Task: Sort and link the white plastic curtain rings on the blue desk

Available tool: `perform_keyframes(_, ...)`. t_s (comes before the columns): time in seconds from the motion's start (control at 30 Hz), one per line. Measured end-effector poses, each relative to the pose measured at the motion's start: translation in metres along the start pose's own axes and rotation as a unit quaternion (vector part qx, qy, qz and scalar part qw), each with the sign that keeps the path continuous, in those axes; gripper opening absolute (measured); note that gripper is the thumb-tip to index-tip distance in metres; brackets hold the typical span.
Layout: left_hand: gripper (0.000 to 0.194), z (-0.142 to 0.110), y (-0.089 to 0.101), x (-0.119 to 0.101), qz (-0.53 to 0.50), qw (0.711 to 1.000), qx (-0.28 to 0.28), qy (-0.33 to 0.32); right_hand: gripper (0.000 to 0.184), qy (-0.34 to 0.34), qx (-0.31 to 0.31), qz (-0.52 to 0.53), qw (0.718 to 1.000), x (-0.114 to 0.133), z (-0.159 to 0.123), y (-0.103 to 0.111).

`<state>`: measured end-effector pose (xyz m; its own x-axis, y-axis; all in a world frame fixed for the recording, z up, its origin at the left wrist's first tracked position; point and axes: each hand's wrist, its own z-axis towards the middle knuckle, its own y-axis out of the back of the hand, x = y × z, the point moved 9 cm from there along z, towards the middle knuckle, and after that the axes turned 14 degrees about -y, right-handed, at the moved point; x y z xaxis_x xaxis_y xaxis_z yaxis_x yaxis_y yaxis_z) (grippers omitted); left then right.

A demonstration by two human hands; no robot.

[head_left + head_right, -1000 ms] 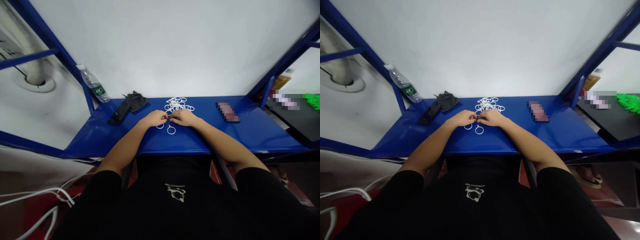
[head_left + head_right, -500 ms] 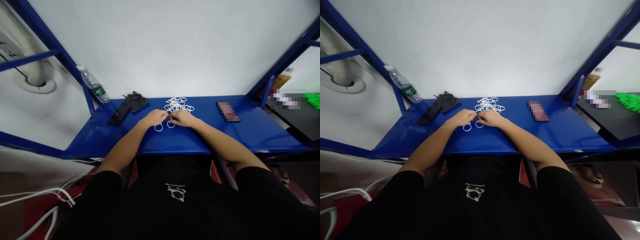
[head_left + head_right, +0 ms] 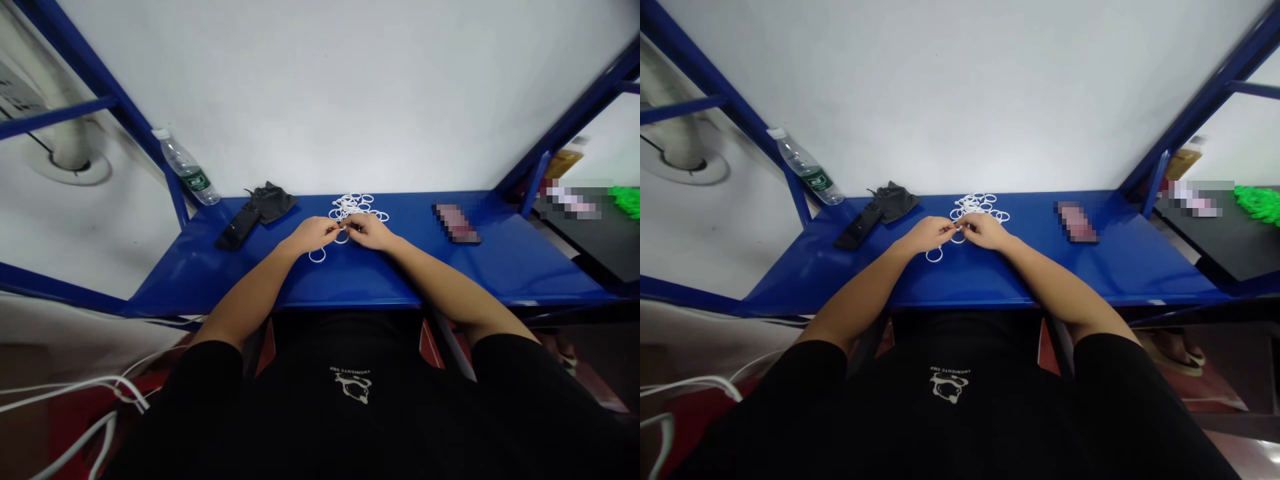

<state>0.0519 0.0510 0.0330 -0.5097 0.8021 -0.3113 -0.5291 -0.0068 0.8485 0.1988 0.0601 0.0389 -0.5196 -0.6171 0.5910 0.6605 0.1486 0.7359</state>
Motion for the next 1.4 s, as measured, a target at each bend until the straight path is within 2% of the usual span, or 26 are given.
perform_keyframes(0.13,0.021,0.001,-0.001,-0.005,-0.004,1.000,-0.004,-0.017,0.028,-0.015,-0.006,0.025,1.000,-0.004,0.002,0.000)
perform_keyframes(0.3,0.020,0.005,-0.007,-0.014,-0.010,1.000,0.006,-0.025,0.014,-0.012,-0.019,0.025,0.999,-0.001,0.002,-0.003)
perform_keyframes(0.47,0.017,0.005,-0.007,-0.016,-0.007,1.000,0.007,-0.021,0.018,0.014,-0.001,0.010,1.000,0.003,0.002,-0.005)
perform_keyframes(0.63,0.013,0.000,0.002,-0.007,-0.021,1.000,-0.002,-0.011,0.036,0.013,-0.041,-0.015,0.999,-0.006,0.001,0.018)
perform_keyframes(0.77,0.013,-0.001,-0.001,-0.009,-0.048,0.998,0.030,-0.031,0.031,-0.046,-0.050,-0.051,0.996,-0.026,0.004,0.035)
perform_keyframes(0.87,0.022,-0.001,-0.007,-0.011,-0.068,0.995,0.063,-0.032,0.029,-0.066,-0.032,-0.081,0.994,-0.030,0.005,0.038)
perform_keyframes(1.0,0.044,-0.004,-0.011,-0.005,-0.057,0.995,0.085,0.017,0.025,-0.080,0.008,-0.114,0.990,-0.025,0.006,0.038)
perform_keyframes(1.1,0.038,-0.004,-0.014,-0.001,-0.048,0.994,0.091,0.044,0.018,-0.103,0.049,-0.121,0.986,-0.025,0.004,0.040)
perform_keyframes(1.23,0.021,-0.001,-0.016,-0.004,-0.047,0.996,0.079,0.023,0.011,-0.149,0.129,-0.122,0.973,-0.035,-0.001,0.036)
perform_keyframes(1.4,0.022,-0.002,-0.019,-0.003,-0.057,0.995,0.082,-0.003,0.012,-0.186,0.163,-0.154,0.957,-0.046,-0.003,0.026)
